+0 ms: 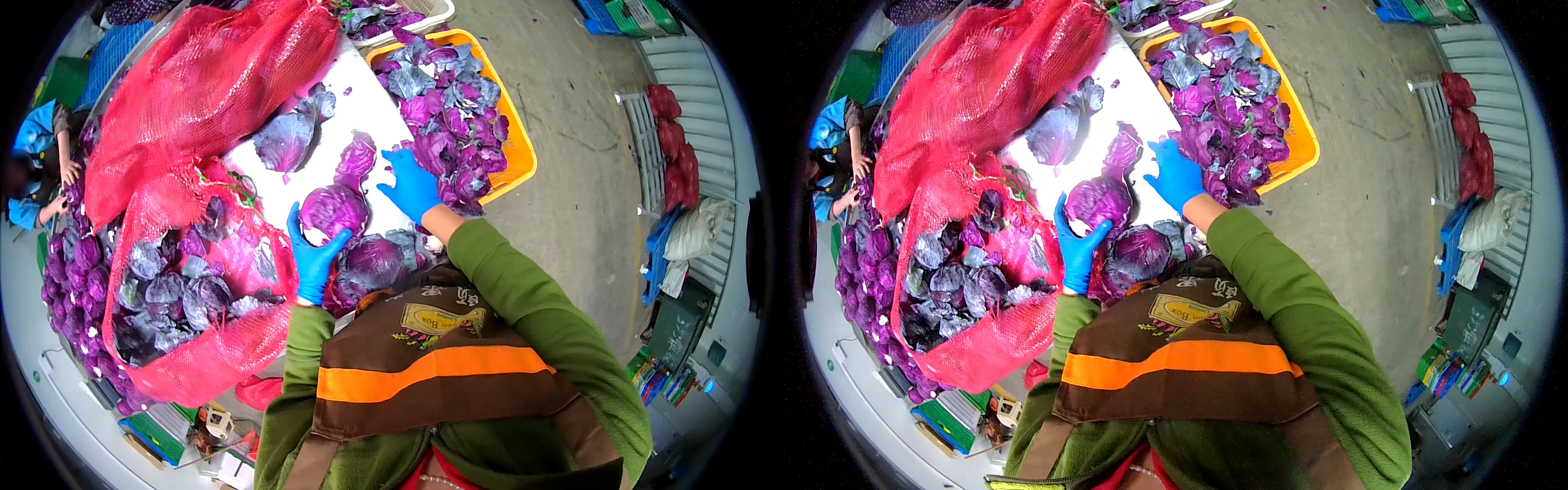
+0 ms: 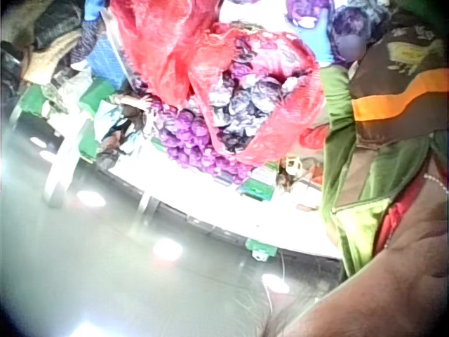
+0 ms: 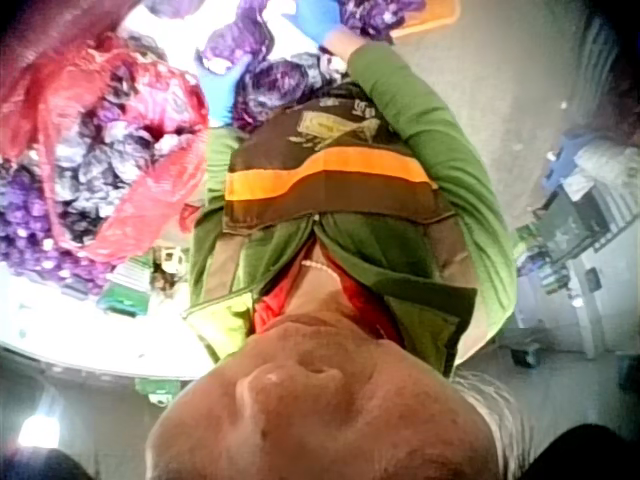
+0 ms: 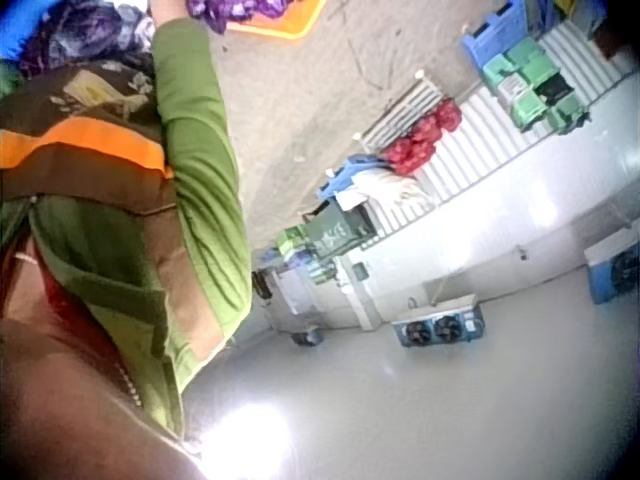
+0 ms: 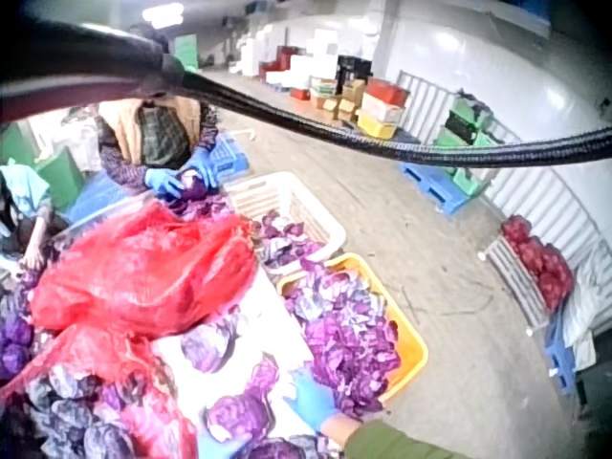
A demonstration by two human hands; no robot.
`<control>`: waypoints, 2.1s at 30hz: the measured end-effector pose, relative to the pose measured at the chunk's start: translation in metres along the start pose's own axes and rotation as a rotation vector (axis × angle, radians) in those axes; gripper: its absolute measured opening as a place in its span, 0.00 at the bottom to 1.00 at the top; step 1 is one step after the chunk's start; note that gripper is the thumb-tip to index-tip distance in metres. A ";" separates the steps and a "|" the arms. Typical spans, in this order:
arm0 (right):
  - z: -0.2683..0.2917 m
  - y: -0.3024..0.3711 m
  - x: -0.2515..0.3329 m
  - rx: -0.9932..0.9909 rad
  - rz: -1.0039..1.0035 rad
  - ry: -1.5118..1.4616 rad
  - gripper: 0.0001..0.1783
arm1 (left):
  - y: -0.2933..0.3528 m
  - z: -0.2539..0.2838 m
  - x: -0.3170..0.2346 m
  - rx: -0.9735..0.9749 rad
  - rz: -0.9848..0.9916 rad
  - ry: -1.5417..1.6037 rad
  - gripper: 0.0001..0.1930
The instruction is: The person peels and trims purple cabbages by hand and with a small knife on a work table, placing the trimmed heads and discarded leaves into containers.
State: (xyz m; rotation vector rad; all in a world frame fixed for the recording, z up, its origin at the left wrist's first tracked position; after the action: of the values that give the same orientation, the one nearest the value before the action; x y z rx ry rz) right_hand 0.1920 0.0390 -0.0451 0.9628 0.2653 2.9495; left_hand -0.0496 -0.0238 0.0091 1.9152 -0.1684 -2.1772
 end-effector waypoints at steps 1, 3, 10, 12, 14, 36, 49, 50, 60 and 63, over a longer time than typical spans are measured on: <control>-0.003 -0.005 -0.006 -0.037 0.011 -0.100 0.32 | -0.003 0.006 0.004 0.033 0.032 0.096 0.54; 0.008 -0.022 -0.031 -0.055 -0.091 0.036 0.26 | -0.003 0.016 0.018 0.103 0.097 0.284 0.53; 0.096 -0.027 -0.036 -0.105 -0.207 -0.296 0.28 | 0.012 0.004 0.013 0.320 0.311 0.941 0.41; 0.113 -0.008 0.000 0.113 -0.150 -0.661 0.32 | 0.012 0.001 0.012 0.341 0.358 0.950 0.39; 0.126 0.009 0.031 0.311 -0.062 -0.775 0.34 | 0.009 0.003 0.013 0.366 0.396 0.958 0.38; 0.237 0.090 0.017 0.436 -0.066 -0.150 0.28 | -0.004 -0.007 -0.014 -0.130 0.321 1.121 0.35; 0.068 0.092 0.153 0.036 0.217 -0.602 0.23 | 0.066 -0.024 -0.051 -0.568 -0.096 0.817 0.45; 0.059 0.094 0.153 0.084 0.208 -0.678 0.21 | 0.071 -0.018 -0.054 -0.597 -0.084 0.872 0.43; 0.060 0.093 0.191 0.546 0.337 -0.630 0.17 | 0.116 0.137 -0.072 -0.585 -0.288 1.330 0.33; 0.044 0.048 0.130 0.328 0.029 -0.751 0.17 | 0.123 0.228 -0.067 -0.720 -0.442 1.324 0.34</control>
State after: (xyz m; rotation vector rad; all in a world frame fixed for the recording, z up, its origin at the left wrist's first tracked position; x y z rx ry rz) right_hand 0.1138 0.0091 0.0738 2.0120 0.6980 2.3606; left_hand -0.2545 -0.1416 0.1338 2.4830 1.1325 -0.5032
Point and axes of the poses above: each hand's wrist, its own y-axis away from the middle knuckle, its own z-axis out of the back of the hand, x = y × z, the point moved 1 cm from there along -y, towards the middle knuckle, and after that the axes turned 2 degrees about y, right-handed, at the moved point
